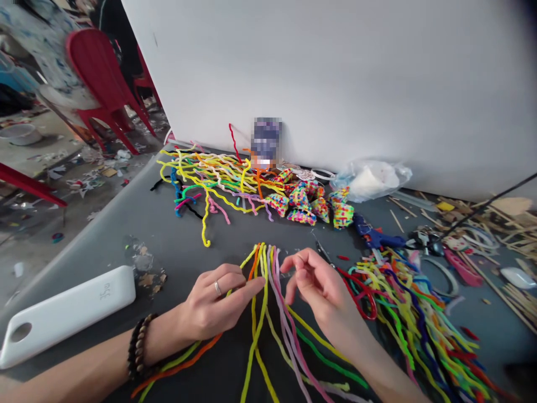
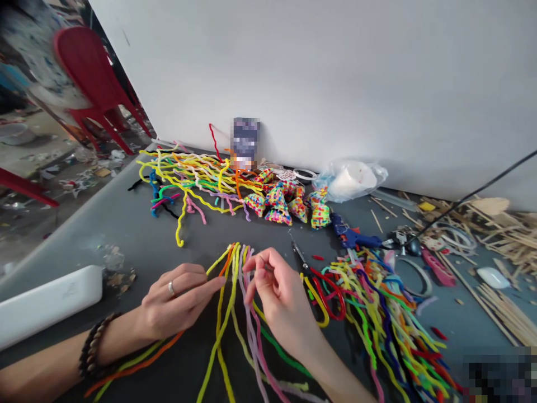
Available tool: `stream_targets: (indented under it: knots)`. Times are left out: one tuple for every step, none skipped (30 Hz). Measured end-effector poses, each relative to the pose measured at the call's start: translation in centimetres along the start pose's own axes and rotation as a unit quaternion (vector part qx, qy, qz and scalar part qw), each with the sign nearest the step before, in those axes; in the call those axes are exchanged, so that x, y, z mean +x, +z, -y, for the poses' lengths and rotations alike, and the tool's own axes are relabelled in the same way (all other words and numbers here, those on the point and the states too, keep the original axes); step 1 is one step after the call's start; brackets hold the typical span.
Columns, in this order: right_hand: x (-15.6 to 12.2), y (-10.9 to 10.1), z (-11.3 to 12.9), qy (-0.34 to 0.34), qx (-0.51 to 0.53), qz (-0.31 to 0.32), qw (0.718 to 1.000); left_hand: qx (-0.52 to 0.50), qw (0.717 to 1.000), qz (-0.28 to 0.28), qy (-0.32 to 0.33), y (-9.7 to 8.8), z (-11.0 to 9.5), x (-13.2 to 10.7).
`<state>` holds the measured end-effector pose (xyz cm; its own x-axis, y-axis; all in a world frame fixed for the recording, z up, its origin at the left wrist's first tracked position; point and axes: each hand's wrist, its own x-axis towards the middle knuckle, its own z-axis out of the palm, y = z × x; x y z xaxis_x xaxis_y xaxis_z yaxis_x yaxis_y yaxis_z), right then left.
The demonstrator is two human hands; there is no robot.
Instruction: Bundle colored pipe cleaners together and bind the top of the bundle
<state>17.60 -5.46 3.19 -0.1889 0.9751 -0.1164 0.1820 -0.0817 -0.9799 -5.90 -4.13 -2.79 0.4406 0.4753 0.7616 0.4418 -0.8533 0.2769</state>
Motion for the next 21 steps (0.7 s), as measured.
stream_targets:
  knots:
    - [0.0, 0.1, 0.0, 0.011, 0.016, 0.005, 1.0, 0.008, 1.0, 0.005, 0.0, 0.0, -0.1, 0.0]
    - [0.0, 0.3, 0.0, 0.021, 0.036, 0.008, 0.999, 0.016, 1.0, 0.009, 0.001, 0.1, -0.2, 0.0]
    - [0.0, 0.4, 0.0, 0.029, 0.055, 0.006, 0.998, 0.02, 1.0, 0.012, 0.004, 0.1, -0.3, -0.1]
    - [0.0, 0.6, -0.1, 0.033, 0.071, -0.001, 0.997, 0.022, 1.0, 0.016, 0.009, 0.1, -0.3, -0.1]
    - [0.1, 0.8, -0.3, 0.035, 0.083, -0.012, 0.996, 0.022, 0.999, 0.021, 0.017, 0.2, -0.4, -0.2]
    - [0.1, 0.9, -0.5, 0.037, 0.092, -0.024, 0.995, 0.02, 0.999, 0.025, 0.025, 0.2, -0.5, -0.3]
    - [0.2, 1.0, -0.6, 0.042, 0.098, -0.035, 0.994, 0.017, 0.999, 0.025, 0.03, 0.1, -0.5, -0.3]
    - [0.4, 1.1, -0.8, 0.048, 0.102, -0.041, 0.993, 0.016, 0.999, 0.024, 0.031, 0.1, -0.5, -0.4]
    - [0.5, 1.1, -1.0, 0.055, 0.104, -0.044, 0.992, 0.015, 0.999, 0.023, 0.031, 0.1, -0.6, -0.4]
    - [0.6, 1.2, -1.1, 0.061, 0.107, -0.047, 0.991, 0.014, 0.999, 0.02, 0.029, 0.1, -0.6, -0.4]
    - [0.6, 1.2, -1.2, 0.066, 0.112, -0.048, 0.99, 0.013, 0.999, 0.02, 0.027, 0.1, -0.6, -0.4]
    - [0.7, 1.2, -1.2, 0.068, 0.119, -0.05, 0.989, 0.013, 0.999, 0.019, 0.024, 0.1, -0.6, -0.4]
    - [0.7, 1.2, -1.1, 0.068, 0.126, -0.053, 0.988, 0.013, 0.999, 0.021, 0.022, 0.1, -0.6, -0.4]
    - [0.7, 1.2, -1.1, 0.064, 0.132, -0.056, 0.988, 0.012, 0.999, 0.022, 0.021, 0.2, -0.6, -0.4]
    - [0.8, 1.1, -1.0, 0.058, 0.134, -0.058, 0.988, 0.011, 0.999, 0.024, 0.022, 0.2, -0.6, -0.4]
    - [0.8, 1.1, -0.9, 0.051, 0.131, -0.055, 0.988, 0.011, 0.999, 0.027, 0.022, 0.3, -0.5, -0.4]
    - [0.7, 1.0, -0.9, 0.046, 0.124, -0.047, 0.99, 0.009, 0.999, 0.029, 0.022, 0.3, -0.5, -0.4]
    - [0.7, 0.9, -0.9, 0.042, 0.115, -0.036, 0.992, 0.007, 0.999, 0.029, 0.021, 0.4, -0.5, -0.3]
    - [0.7, 0.9, -0.9, 0.043, 0.105, -0.023, 0.993, 0.005, 0.999, 0.03, 0.021, 0.4, -0.4, -0.3]
    - [0.7, 0.8, -0.9, 0.049, 0.096, -0.012, 0.994, 0.005, 0.999, 0.027, 0.02, 0.4, -0.4, -0.3]
    - [0.7, 0.8, -1.0, 0.057, 0.089, -0.006, 0.994, 0.007, 0.999, 0.023, 0.022, 0.4, -0.4, -0.3]
